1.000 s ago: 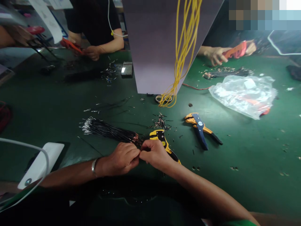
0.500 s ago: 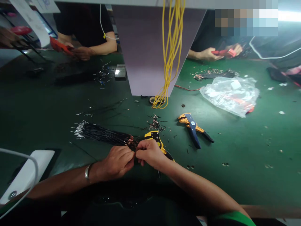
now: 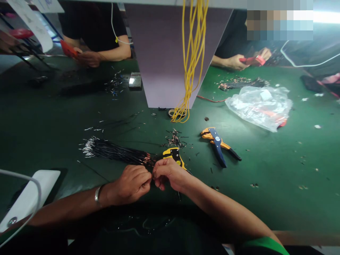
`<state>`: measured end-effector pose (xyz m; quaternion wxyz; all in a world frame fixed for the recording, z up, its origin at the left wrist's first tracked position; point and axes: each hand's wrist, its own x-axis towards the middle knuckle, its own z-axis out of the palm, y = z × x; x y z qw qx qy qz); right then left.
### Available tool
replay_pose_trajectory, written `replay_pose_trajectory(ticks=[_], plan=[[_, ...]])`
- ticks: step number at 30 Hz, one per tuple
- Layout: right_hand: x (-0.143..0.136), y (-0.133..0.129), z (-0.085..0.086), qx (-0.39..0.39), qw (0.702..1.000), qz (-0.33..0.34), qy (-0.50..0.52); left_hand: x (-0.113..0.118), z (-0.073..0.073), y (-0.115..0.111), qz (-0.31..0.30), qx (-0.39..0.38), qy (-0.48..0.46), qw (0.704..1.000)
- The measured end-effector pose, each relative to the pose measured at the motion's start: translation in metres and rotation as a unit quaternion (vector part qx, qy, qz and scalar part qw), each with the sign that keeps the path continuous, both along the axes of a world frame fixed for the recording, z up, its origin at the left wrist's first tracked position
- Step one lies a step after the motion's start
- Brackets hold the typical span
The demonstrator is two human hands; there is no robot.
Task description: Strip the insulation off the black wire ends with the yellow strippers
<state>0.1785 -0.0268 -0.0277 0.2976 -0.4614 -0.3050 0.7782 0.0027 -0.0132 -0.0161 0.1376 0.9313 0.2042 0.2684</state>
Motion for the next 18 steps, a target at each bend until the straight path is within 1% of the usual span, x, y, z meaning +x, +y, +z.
replay_pose_trajectory(ticks=[1,2,3,4,5,6,7,8,9,10,11,13,15,16,17,18], plan=[[0.001,-0.001,0.0,0.025,0.999,0.005,-0.027,0.001,-0.001,0.001,0.017,-0.034,-0.009,0.999],[0.002,-0.002,0.001,0.076,0.994,0.01,-0.074,0.002,-0.001,0.003,0.039,-0.078,-0.02,0.996],[0.002,-0.004,0.001,0.154,0.978,0.014,-0.141,0.002,-0.001,0.005,0.064,-0.131,-0.03,0.989],[0.003,-0.006,0.002,0.252,0.943,0.016,-0.219,0.003,-0.001,0.007,0.09,-0.191,-0.038,0.977],[0.004,-0.008,0.002,0.357,0.886,0.021,-0.294,0.004,0.0,0.01,0.114,-0.256,-0.043,0.959],[0.005,-0.01,0.003,0.454,0.816,0.031,-0.355,0.005,0.001,0.012,0.136,-0.325,-0.043,0.935],[0.005,-0.013,0.004,0.53,0.749,0.044,-0.396,0.005,0.002,0.013,0.154,-0.393,-0.04,0.905],[0.005,-0.015,0.005,0.584,0.689,0.061,-0.425,0.006,0.003,0.015,0.17,-0.454,-0.039,0.874],[0.005,-0.017,0.006,0.619,0.641,0.081,-0.447,0.007,0.003,0.016,0.185,-0.503,-0.039,0.843],[0.005,-0.018,0.008,0.64,0.602,0.1,-0.467,0.008,0.003,0.016,0.197,-0.54,-0.04,0.817],[0.005,-0.019,0.009,0.652,0.572,0.115,-0.485,0.008,0.003,0.017,0.204,-0.568,-0.041,0.796],[0.004,-0.02,0.012,0.664,0.533,0.128,-0.509,0.009,0.003,0.016,0.212,-0.599,-0.042,0.771],[0.003,-0.02,0.012,0.675,0.514,0.126,-0.514,0.01,0.004,0.015,0.214,-0.61,-0.041,0.762],[0.003,-0.02,0.011,0.679,0.515,0.121,-0.509,0.011,0.005,0.014,0.215,-0.608,-0.042,0.763],[0.002,-0.019,0.009,0.682,0.525,0.11,-0.497,0.011,0.006,0.012,0.216,-0.601,-0.045,0.768],[0.002,-0.019,0.007,0.679,0.546,0.092,-0.482,0.011,0.006,0.011,0.214,-0.588,-0.05,0.779]])
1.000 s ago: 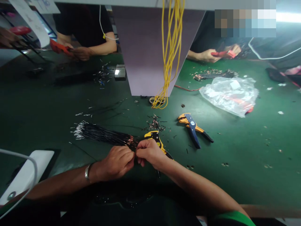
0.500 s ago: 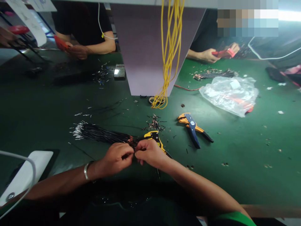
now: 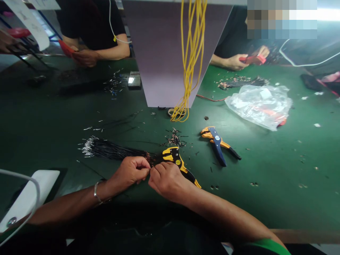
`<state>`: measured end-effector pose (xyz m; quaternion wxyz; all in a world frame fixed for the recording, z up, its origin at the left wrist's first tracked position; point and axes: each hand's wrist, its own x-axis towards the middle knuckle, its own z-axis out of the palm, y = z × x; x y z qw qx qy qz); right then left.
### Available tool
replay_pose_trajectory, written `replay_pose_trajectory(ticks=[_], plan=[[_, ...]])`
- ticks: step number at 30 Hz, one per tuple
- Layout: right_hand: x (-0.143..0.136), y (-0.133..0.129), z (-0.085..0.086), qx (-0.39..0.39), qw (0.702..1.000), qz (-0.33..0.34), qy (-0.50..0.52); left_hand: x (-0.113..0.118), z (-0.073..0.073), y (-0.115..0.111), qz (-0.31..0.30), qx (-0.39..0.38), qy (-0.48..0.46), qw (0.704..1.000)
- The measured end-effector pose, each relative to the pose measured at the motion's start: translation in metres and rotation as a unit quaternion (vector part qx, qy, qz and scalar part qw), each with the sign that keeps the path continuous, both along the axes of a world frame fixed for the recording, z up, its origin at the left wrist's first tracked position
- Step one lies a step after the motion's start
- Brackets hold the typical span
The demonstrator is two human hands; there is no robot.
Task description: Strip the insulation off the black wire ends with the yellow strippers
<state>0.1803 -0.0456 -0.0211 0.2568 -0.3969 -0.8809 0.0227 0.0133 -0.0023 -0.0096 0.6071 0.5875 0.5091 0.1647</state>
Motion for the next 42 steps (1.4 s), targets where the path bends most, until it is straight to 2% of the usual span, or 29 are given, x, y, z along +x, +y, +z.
replay_pose_trajectory(ticks=[2,4,5,7,9,10,12,14,15,16,17,19,21,22,23,25,28,30,33,36,39,42], plan=[[-0.001,0.001,-0.003,-0.06,0.994,-0.026,0.089,-0.001,0.002,-0.003,-0.006,0.052,-0.008,0.999],[-0.001,0.002,-0.004,-0.198,0.957,-0.077,0.196,-0.002,0.003,-0.006,-0.013,0.119,-0.014,0.993],[-0.001,0.003,-0.003,-0.295,0.918,-0.1,0.246,-0.002,0.003,-0.007,-0.02,0.153,-0.016,0.988],[-0.001,0.005,-0.001,-0.471,0.801,-0.122,0.348,-0.003,0.003,-0.009,-0.034,0.225,-0.02,0.974],[-0.001,0.008,-0.001,-0.567,0.69,-0.115,0.435,-0.004,0.003,-0.01,-0.054,0.296,-0.023,0.953],[-0.001,0.009,-0.001,-0.593,0.647,-0.104,0.468,-0.004,0.003,-0.01,-0.065,0.323,-0.025,0.944],[-0.001,0.011,-0.003,-0.626,0.584,-0.082,0.511,-0.004,0.003,-0.009,-0.074,0.347,-0.027,0.935],[0.0,0.013,-0.004,-0.642,0.555,-0.068,0.524,-0.005,0.003,-0.008,-0.065,0.313,-0.029,0.947],[0.001,0.014,-0.003,-0.642,0.561,-0.065,0.518,-0.005,0.003,-0.007,-0.054,0.276,-0.032,0.959],[0.003,0.015,-0.001,-0.634,0.583,-0.064,0.505,-0.005,0.003,-0.005,-0.042,0.228,-0.036,0.972],[0.006,0.016,0.001,-0.616,0.62,-0.068,0.481,-0.005,0.004,-0.004,-0.029,0.177,-0.043,0.983],[0.015,0.017,0.006,-0.545,0.727,-0.103,0.403,-0.005,0.004,-0.001,-0.005,0.088,-0.061,0.994],[0.026,0.018,0.011,-0.426,0.837,-0.184,0.292,-0.005,0.005,0.001,0.017,0.028,-0.075,0.997],[0.033,0.018,0.013,-0.358,0.873,-0.229,0.24,-0.005,0.005,0.003,0.029,0.007,-0.081,0.996],[0.041,0.016,0.013,-0.317,0.899,-0.247,0.176,-0.005,0.006,0.004,0.042,-0.014,-0.086,0.995],[0.055,0.011,0.011,-0.272,0.923,-0.266,0.056,-0.004,0.006,0.006,0.071,-0.05,-0.099,0.991],[0.072,0.0,0.003,-0.281,0.915,-0.277,-0.081,-0.003,0.007,0.009,0.107,-0.087,-0.119,0.983],[0.079,-0.007,-0.003,-0.295,0.913,-0.261,-0.108,-0.002,0.007,0.011,0.116,-0.101,-0.129,0.98],[0.087,-0.009,-0.012,-0.324,0.91,-0.251,-0.061,-0.003,0.007,0.012,0.121,-0.107,-0.137,0.977],[0.089,-0.005,-0.017,-0.386,0.885,-0.261,0.008,-0.004,0.005,0.014,0.122,-0.101,-0.142,0.977],[0.085,-0.003,-0.018,-0.46,0.844,-0.255,0.105,-0.004,0.004,0.016,0.125,-0.1,-0.143,0.977],[0.077,-0.004,-0.016,-0.538,0.754,-0.272,0.262,-0.004,0.002,0.017,0.129,-0.108,-0.145,0.975]])
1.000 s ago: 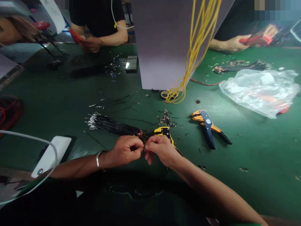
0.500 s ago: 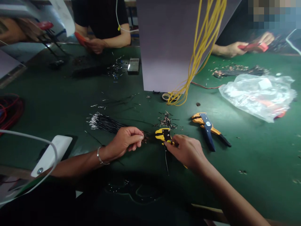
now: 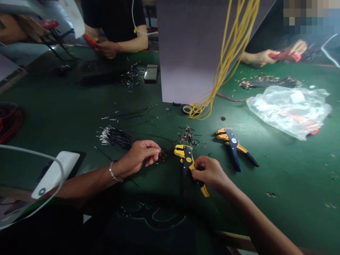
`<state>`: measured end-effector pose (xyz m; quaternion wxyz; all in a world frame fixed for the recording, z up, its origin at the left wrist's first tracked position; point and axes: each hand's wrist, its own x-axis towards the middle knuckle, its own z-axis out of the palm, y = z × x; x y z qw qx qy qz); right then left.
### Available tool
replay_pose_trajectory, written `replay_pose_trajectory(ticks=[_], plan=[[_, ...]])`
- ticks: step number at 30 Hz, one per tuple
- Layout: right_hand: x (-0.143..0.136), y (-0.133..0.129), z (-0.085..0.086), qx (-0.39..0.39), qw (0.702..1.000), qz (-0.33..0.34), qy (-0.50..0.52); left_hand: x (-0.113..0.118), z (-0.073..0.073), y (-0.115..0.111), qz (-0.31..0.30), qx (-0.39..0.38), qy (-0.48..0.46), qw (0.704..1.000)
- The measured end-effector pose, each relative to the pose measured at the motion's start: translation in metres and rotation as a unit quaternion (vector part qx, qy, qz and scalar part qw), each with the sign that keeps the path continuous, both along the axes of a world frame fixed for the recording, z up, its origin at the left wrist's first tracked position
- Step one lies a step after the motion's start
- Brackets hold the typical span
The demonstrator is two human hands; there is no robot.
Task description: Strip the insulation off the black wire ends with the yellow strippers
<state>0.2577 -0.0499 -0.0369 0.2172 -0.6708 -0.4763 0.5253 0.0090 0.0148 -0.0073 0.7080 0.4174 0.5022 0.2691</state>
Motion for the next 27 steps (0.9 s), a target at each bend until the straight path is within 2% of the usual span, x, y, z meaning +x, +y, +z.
replay_pose_trajectory(ticks=[2,4,9,12,19,23,27], plan=[[-0.004,-0.002,0.002,-0.033,0.992,-0.072,0.102,0.0,0.0,0.0,-0.002,-0.002,-0.002,1.0],[-0.006,-0.003,0.004,-0.062,0.976,-0.105,0.179,0.001,0.0,0.001,-0.004,-0.002,-0.001,1.0],[-0.012,-0.002,0.004,-0.171,0.945,-0.052,0.274,0.0,0.001,0.0,-0.01,-0.005,-0.016,1.0],[-0.02,-0.002,0.003,-0.202,0.93,-0.021,0.308,0.0,0.001,0.001,-0.015,-0.009,-0.031,0.999],[-0.027,-0.003,0.009,-0.051,0.948,-0.049,0.31,-0.002,0.0,0.002,-0.023,0.016,-0.034,0.999],[-0.022,-0.004,0.015,0.023,0.98,0.013,0.195,-0.004,0.0,0.002,-0.036,0.055,-0.034,0.997],[-0.021,-0.005,0.02,0.113,0.987,0.04,0.107,-0.005,0.001,0.002,-0.036,0.079,-0.026,0.996]])
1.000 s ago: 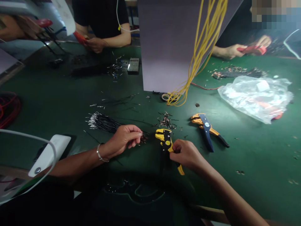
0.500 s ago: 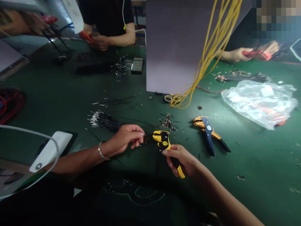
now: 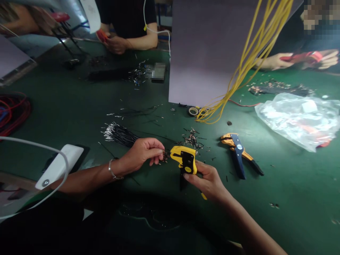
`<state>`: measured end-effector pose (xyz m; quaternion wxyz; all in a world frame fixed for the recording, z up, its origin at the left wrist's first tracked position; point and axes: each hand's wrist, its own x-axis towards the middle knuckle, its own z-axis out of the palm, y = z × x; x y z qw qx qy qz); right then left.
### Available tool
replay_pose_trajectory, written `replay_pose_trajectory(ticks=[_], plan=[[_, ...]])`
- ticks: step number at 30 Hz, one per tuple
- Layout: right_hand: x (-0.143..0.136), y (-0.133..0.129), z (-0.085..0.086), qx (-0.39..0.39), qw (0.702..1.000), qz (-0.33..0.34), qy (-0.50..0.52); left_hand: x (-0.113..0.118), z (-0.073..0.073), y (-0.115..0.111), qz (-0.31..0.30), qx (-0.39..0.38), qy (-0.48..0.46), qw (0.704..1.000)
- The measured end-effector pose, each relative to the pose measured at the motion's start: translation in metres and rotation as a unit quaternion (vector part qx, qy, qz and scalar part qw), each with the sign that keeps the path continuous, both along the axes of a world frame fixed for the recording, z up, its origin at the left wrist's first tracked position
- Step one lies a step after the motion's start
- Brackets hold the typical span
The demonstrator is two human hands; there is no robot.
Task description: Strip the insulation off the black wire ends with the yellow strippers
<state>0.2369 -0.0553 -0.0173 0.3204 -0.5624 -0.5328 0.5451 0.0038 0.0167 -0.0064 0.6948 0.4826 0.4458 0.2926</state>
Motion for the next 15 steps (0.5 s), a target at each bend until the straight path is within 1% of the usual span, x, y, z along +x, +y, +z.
replay_pose_trajectory(ticks=[2,6,10,15], plan=[[-0.002,-0.002,0.001,0.003,1.0,0.008,-0.011,0.0,0.001,0.0,-0.001,0.008,0.005,1.0],[-0.009,-0.006,0.001,-0.005,1.0,0.016,0.003,-0.001,0.006,0.0,0.0,0.017,0.012,1.0],[-0.017,-0.007,0.002,0.008,0.999,0.03,-0.028,-0.001,0.01,-0.001,0.001,0.023,0.024,0.999],[-0.016,-0.009,-0.002,-0.005,0.999,0.037,-0.016,-0.002,0.009,0.002,0.013,0.016,0.025,0.999]])
